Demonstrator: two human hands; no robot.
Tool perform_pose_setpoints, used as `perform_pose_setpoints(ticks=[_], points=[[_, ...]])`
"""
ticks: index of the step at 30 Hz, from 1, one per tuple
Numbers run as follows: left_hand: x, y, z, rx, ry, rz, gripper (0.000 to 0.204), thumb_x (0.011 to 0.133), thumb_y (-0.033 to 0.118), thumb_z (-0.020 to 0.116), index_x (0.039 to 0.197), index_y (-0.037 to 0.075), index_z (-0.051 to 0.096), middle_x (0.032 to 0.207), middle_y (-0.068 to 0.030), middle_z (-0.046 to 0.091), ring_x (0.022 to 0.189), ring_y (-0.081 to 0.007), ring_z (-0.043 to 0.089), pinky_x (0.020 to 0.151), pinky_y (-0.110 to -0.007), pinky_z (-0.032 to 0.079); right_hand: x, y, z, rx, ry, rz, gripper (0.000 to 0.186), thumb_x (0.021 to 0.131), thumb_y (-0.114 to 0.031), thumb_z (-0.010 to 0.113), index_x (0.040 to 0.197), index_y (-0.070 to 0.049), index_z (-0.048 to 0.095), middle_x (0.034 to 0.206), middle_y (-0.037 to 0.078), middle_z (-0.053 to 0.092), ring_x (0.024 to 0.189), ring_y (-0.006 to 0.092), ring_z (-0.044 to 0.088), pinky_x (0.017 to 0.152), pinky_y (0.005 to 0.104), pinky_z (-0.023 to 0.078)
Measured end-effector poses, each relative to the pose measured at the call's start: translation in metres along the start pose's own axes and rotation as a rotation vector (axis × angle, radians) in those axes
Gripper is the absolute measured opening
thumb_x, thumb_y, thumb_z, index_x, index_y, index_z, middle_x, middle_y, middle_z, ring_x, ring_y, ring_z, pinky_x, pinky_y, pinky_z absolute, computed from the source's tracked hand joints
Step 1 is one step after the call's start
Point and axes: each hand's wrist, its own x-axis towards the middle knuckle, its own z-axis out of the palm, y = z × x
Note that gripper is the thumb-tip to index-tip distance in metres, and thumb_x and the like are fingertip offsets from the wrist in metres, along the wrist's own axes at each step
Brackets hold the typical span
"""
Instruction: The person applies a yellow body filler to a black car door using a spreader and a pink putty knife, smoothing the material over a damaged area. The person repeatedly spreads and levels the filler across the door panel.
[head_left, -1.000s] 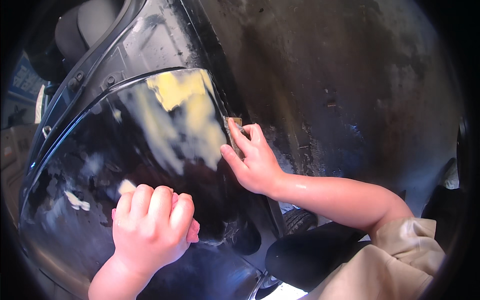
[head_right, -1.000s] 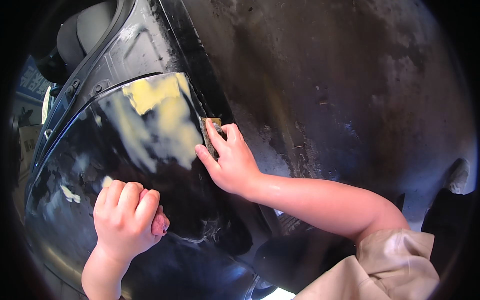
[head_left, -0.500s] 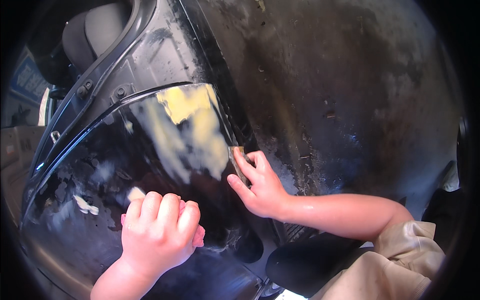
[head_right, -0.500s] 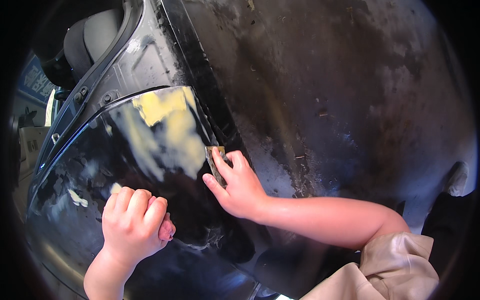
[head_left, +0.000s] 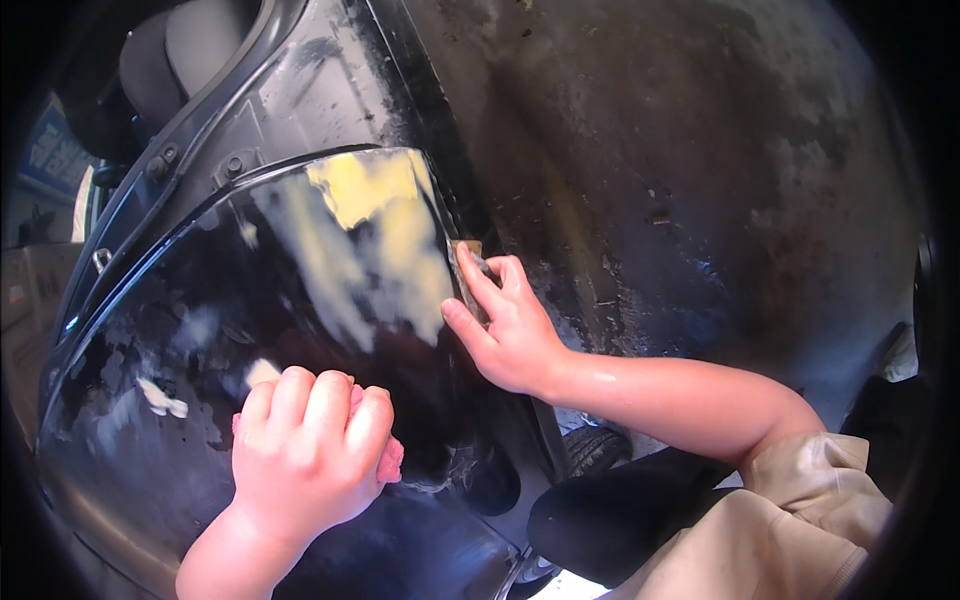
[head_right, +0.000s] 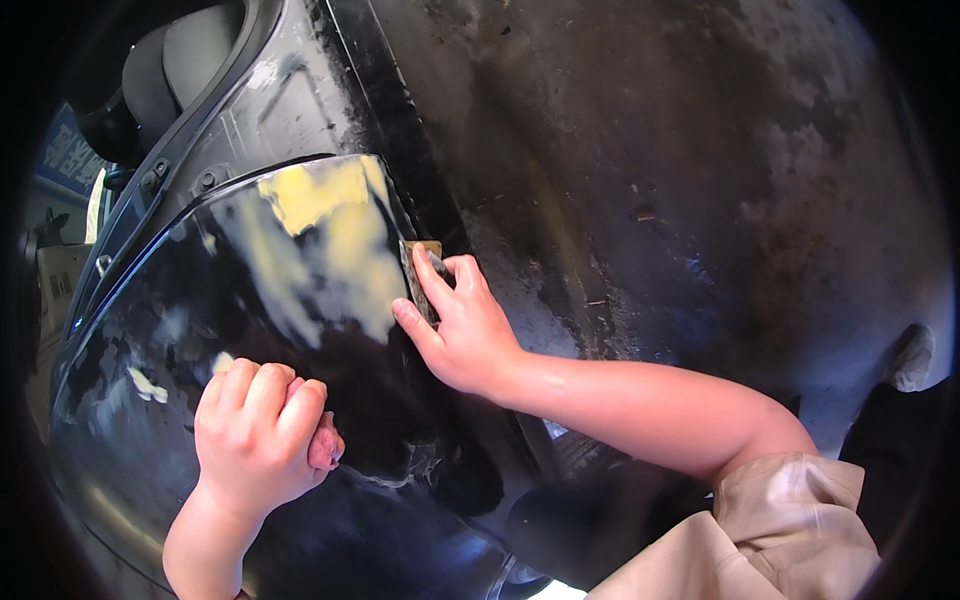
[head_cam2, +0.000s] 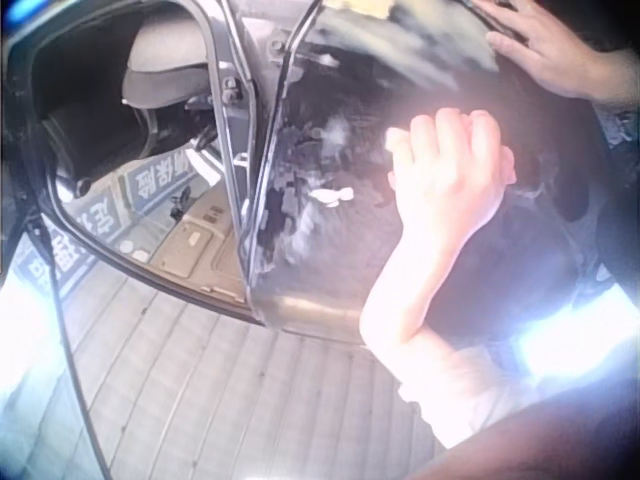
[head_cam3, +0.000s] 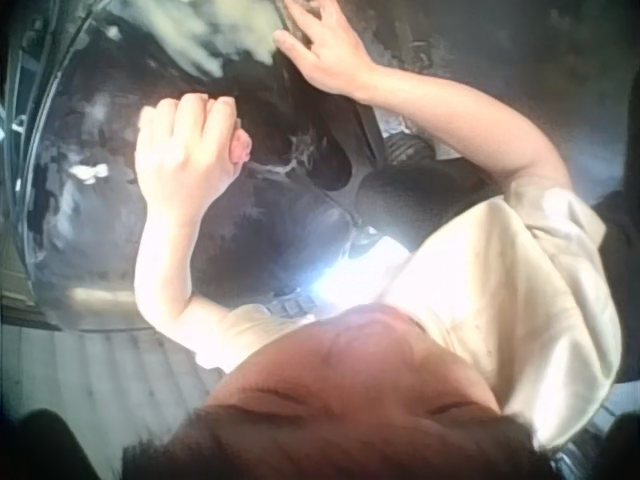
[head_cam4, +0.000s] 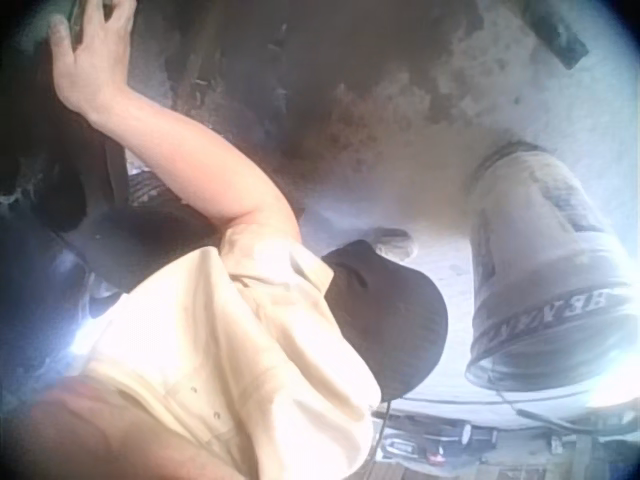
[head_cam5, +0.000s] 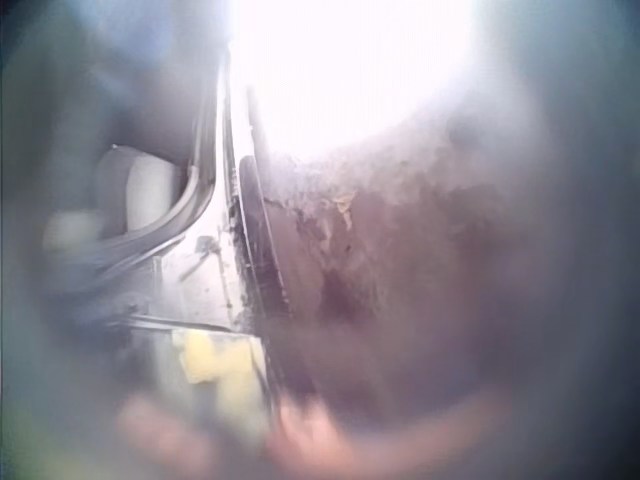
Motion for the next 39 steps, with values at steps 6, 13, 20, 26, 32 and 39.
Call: perform_pose_setpoints(ticks=[6,13,20,26,32,39], points=[[-0.001,-0.002,-0.005,-0.011,-0.05,-0.001,0.021,0.074,0.03,0.072,0.083,0.012,0.066,0.077,-0.0037,0.056,0.07,-0.0234,0.055,0.065,-0.038,0.043,-0.039,0.001,0.003,-0.032,-0.091,-0.06,0.073,0.107,-0.036,0.07,0.167,-0.001,0.045,0.136,0.022,0.05,0.123,0.0371,0.057,0.109,0.042,0.049],[0.011,-0.001,-0.011,0.014,0.053,-0.05,0.028,0.082,0.037,0.071,0.088,0.009,0.069,0.093,-0.0087,0.069,0.086,-0.0277,0.065,0.083,-0.045,0.053,0.033,-0.02,-0.028,0.169,0.002,0.153,0.061,0.113,-0.05,0.057,0.161,-0.013,0.058,0.137,0.022,0.053,0.126,0.0366,0.061,0.113,0.0411,0.048],[0.009,-0.009,-0.006,0.058,0.086,-0.07,0.026,0.077,0.025,0.07,0.101,0.014,0.071,0.121,-0.0116,0.065,0.117,-0.0304,0.065,0.116,-0.065,0.044,0.059,0.006,-0.062,0.766,0.175,0.47,0.078,0.097,-0.003,0.065,0.171,-0.008,0.041,0.141,0.015,0.064,0.129,0.0197,0.061,0.117,0.0343,0.043],[0.009,-0.021,-0.009,-0.043,0.141,0.1,0.036,0.076,0.006,0.074,0.107,0.025,0.07,0.121,-0.0076,0.063,0.115,-0.0283,0.066,0.116,-0.067,0.048,0.069,0.057,-0.083,0.992,0.192,0.49,0.109,0.09,0.008,0.075,0.179,-0.012,0.014,0.148,0.016,0.062,0.13,0.0229,0.065,0.112,0.04,0.052],[0.017,-0.022,-0.016,-0.079,0.005,0.082,0.018,0.074,0.015,0.077,0.089,0.017,0.066,0.11,-0.0071,0.067,0.113,-0.0278,0.066,0.102,-0.058,0.054,0.063,0.026,-0.079,0.937,0.203,0.495,0.096,0.088,0.011,0.075,0.172,-0.008,0.033,0.136,0.012,0.071,0.124,0.0194,0.068,0.108,0.0386,0.056],[0.007,-0.03,-0.015,-0.016,-0.037,0.05,0.022,0.064,0.028,0.074,0.076,0.014,0.061,0.096,-0.0052,0.068,0.095,-0.0255,0.066,0.078,-0.04,0.052,0.079,0.046,-0.081,0.741,-0.089,0.294,0.057,0.095,0.004,0.073,0.151,-0.005,0.061,0.135,0.006,0.071,0.123,0.0171,0.066,0.109,0.0356,0.05]])
